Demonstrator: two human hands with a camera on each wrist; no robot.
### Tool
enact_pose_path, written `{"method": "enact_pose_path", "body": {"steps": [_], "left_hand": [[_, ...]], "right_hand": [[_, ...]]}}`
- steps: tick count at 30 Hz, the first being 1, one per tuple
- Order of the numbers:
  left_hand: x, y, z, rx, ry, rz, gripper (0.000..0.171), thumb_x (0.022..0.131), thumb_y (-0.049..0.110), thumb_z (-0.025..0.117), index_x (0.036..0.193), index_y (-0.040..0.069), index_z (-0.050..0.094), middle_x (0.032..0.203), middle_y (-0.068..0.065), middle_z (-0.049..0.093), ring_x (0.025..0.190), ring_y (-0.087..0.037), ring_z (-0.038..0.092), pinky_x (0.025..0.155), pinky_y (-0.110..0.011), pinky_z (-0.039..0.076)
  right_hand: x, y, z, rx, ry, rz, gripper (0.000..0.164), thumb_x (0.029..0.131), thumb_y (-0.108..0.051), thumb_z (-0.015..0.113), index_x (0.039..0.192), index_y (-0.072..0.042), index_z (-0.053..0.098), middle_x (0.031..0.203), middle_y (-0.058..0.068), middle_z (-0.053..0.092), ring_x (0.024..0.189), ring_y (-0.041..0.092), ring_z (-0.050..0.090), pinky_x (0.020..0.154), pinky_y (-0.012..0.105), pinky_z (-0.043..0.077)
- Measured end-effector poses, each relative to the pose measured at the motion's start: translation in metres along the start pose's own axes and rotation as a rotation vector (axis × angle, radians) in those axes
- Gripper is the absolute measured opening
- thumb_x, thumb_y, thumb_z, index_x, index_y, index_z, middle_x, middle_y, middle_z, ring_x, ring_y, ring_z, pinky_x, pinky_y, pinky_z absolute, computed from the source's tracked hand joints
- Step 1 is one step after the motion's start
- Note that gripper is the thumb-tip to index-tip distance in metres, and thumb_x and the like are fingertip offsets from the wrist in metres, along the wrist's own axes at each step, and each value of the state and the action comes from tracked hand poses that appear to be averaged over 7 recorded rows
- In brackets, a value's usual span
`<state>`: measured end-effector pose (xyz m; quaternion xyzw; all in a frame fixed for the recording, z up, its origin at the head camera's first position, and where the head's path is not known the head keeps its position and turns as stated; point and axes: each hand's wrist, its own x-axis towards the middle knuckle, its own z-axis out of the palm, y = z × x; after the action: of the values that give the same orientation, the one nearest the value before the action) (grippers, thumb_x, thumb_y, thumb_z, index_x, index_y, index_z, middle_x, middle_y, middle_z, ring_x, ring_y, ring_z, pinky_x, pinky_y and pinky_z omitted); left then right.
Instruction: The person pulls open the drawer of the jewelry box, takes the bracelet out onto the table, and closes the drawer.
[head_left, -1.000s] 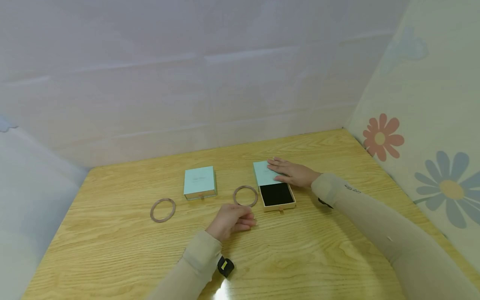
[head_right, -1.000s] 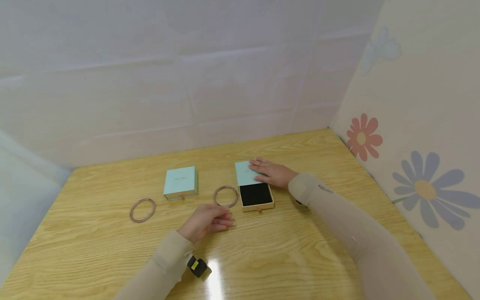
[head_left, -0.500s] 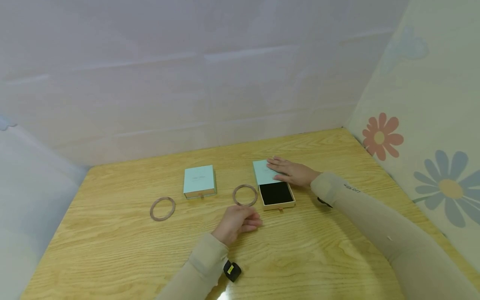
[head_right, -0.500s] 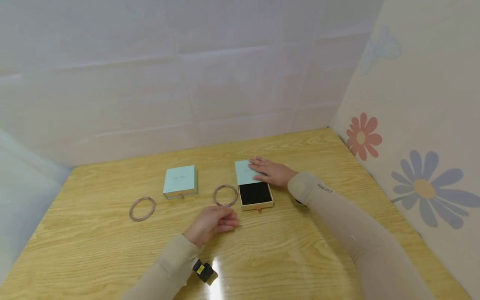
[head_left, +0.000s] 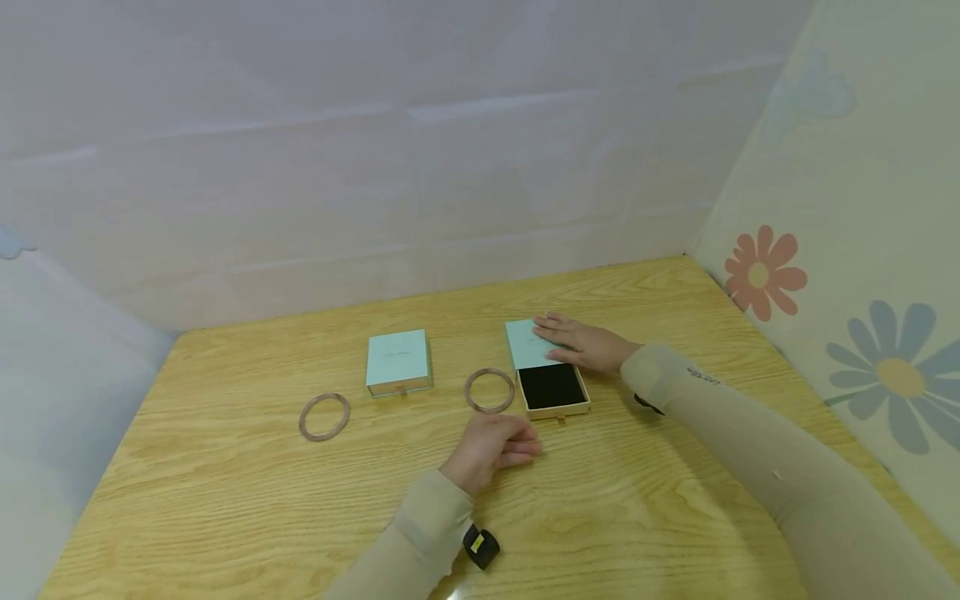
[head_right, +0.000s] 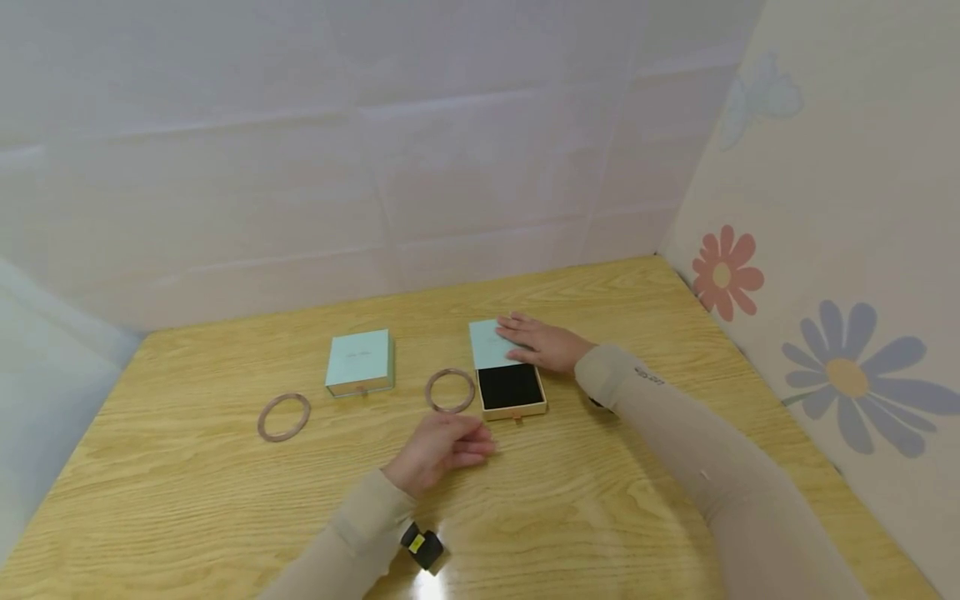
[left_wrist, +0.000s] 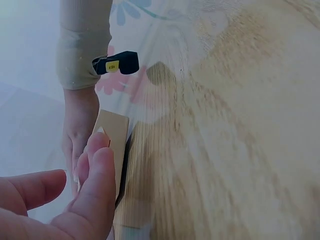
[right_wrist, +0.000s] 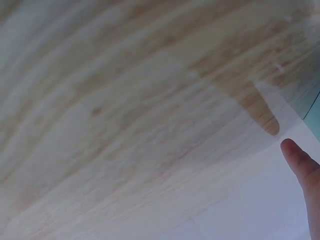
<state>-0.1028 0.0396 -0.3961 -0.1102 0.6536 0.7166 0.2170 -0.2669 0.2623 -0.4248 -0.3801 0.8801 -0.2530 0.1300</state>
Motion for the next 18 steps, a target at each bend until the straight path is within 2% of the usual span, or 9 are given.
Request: {"method": "enact_pose_path", "body": {"steps": [6,14,18], "left_hand": [[0.001,-0.004,0.007,-0.012,0.004,0.005,0.026,0.099,0.007,0.054,0.111,-0.015,0.061,0.086,-0.010,0.069,0.076,-0.016,0.069,0.067,-0.029,0.059],[0.007,-0.010,0.016,-0.019,-0.001,0.009,0.026,0.099,0.008,0.055,0.106,-0.015,0.063,0.094,-0.020,0.070,0.078,-0.020,0.071,0.067,-0.031,0.059],[0.011,-0.011,0.020,-0.031,0.003,0.003,0.026,0.099,0.009,0.055,0.105,-0.015,0.063,0.094,-0.020,0.070,0.081,-0.023,0.071,0.068,-0.032,0.059]], "right_hand": [[0.000,0.000,0.000,0.002,0.002,-0.005,0.061,0.103,-0.043,0.045,0.154,-0.014,0.027,0.160,0.004,0.017,0.148,0.028,0.006,0.116,0.053,0.013],[0.002,0.002,0.003,0.000,0.007,-0.005,0.061,0.103,-0.043,0.045,0.154,-0.014,0.028,0.160,0.004,0.018,0.148,0.028,0.007,0.116,0.054,0.014],[0.002,0.003,0.002,-0.005,0.007,-0.003,0.061,0.103,-0.042,0.045,0.154,-0.014,0.027,0.160,0.005,0.017,0.148,0.028,0.007,0.116,0.054,0.014]]}}
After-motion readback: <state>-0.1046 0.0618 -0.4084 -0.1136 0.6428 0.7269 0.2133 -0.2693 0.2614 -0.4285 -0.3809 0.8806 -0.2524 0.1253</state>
